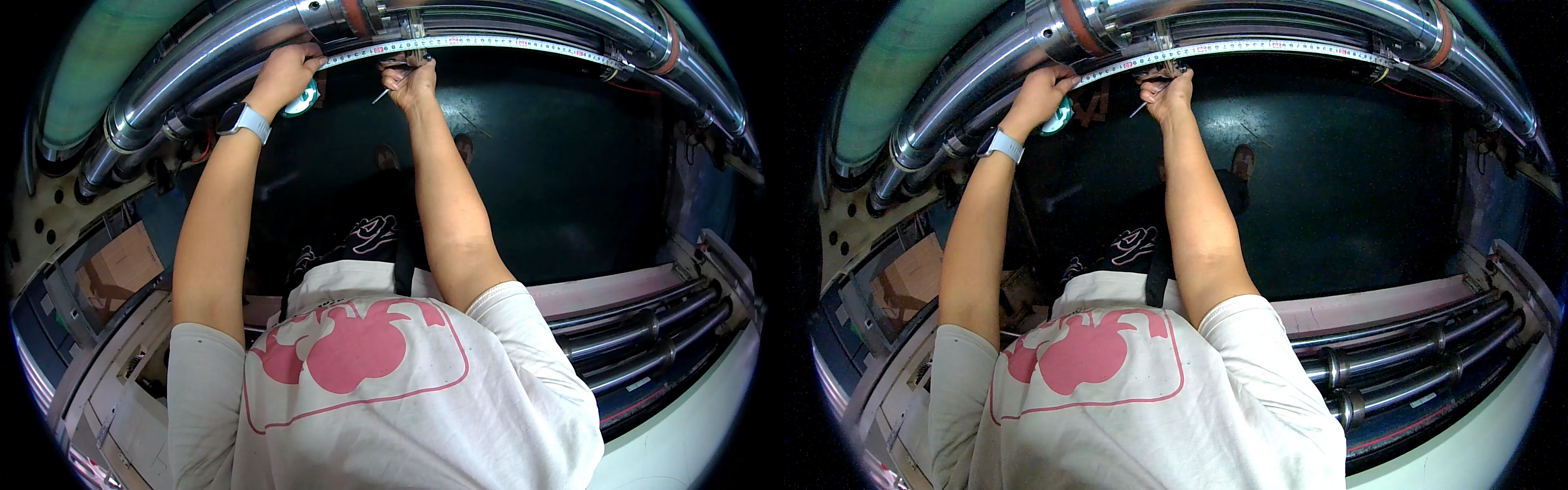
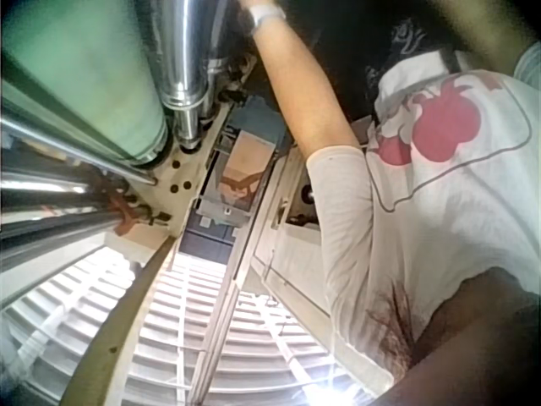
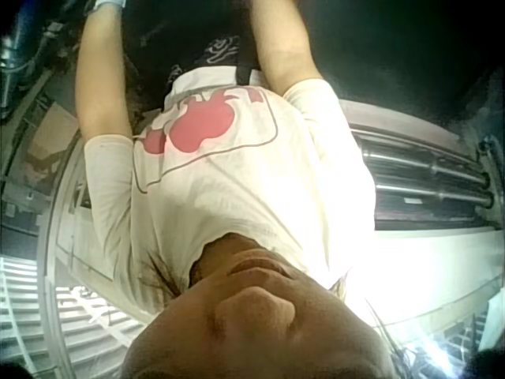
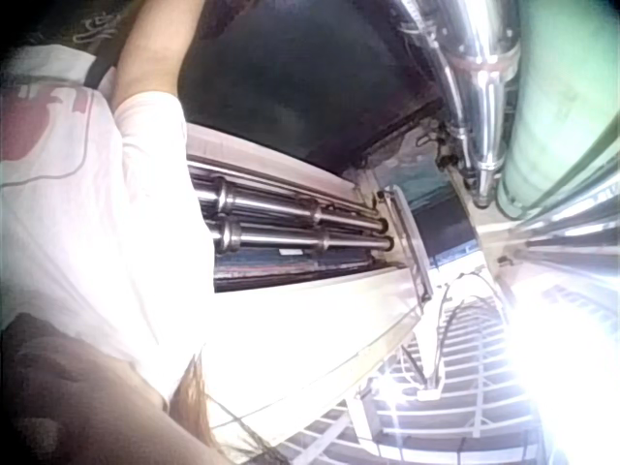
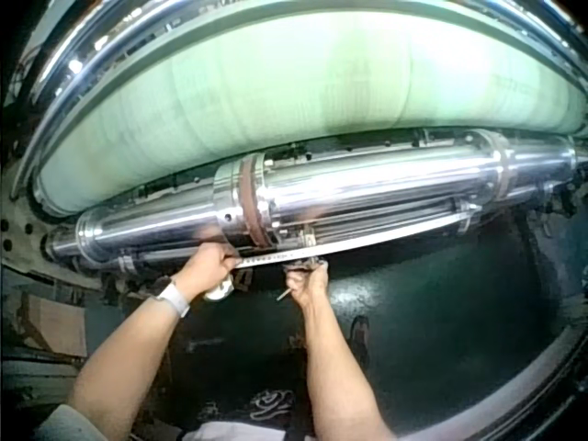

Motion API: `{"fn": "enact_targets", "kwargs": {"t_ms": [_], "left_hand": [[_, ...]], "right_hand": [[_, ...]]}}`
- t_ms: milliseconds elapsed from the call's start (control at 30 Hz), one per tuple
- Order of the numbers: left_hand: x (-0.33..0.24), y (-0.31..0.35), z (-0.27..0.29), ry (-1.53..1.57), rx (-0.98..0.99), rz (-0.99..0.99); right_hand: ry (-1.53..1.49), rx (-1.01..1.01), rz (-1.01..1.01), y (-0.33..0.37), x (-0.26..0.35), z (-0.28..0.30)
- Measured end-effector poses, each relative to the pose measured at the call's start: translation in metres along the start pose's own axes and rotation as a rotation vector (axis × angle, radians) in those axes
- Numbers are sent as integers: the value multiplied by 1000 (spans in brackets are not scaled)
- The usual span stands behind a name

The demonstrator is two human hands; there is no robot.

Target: The person measures the length of several large, curved metal pipes using a tape measure and a pen. They mark specific points on the pipes and adjust the tape measure to ensure accurate readings. The person also uses a small green tool to assist with the measurements.

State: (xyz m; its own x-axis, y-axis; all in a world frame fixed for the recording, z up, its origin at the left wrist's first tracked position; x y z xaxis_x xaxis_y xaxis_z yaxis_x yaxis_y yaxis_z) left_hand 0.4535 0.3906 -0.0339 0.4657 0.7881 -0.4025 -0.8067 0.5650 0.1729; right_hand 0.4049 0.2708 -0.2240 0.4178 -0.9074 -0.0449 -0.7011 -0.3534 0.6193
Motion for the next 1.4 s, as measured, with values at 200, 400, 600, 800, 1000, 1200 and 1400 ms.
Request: {"fn": "enact_targets", "kwargs": {"t_ms": [200,400,600,800,1000,1200,1400], "left_hand": [[1,1,1,-10,-1,5],[2,1,1,-13,2,-1],[10,5,3,-7,-45,-29],[12,6,2,-4,-6,14],[20,11,0,-3,-43,19],[23,16,4,-3,-121,14],[25,28,10,-26,-190,75]], "right_hand": [[2,-52,9,0,-2,4],[56,7,-6,0,-2,-1],[203,-187,-10,18,-7,3],[401,-254,237,81,57,22],[450,-654,1009,228,234,29],[1001,-747,1476,275,324,-15],[1186,-719,1265,248,369,11]]}}
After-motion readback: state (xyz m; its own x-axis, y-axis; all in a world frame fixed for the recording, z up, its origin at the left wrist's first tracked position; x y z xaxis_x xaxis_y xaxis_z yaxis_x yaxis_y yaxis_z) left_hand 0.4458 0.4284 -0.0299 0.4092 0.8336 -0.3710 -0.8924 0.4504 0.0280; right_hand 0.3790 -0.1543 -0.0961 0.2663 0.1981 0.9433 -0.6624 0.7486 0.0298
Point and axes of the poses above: each hand's wrist, its own y-axis away from the middle knuckle, its own z-axis out of the back of the hand, x = y × z, the point moved 10 cm from there along -y, towards the middle knuckle, and after that the axes turned 10 degrees about -z, right-handed, at the moved point
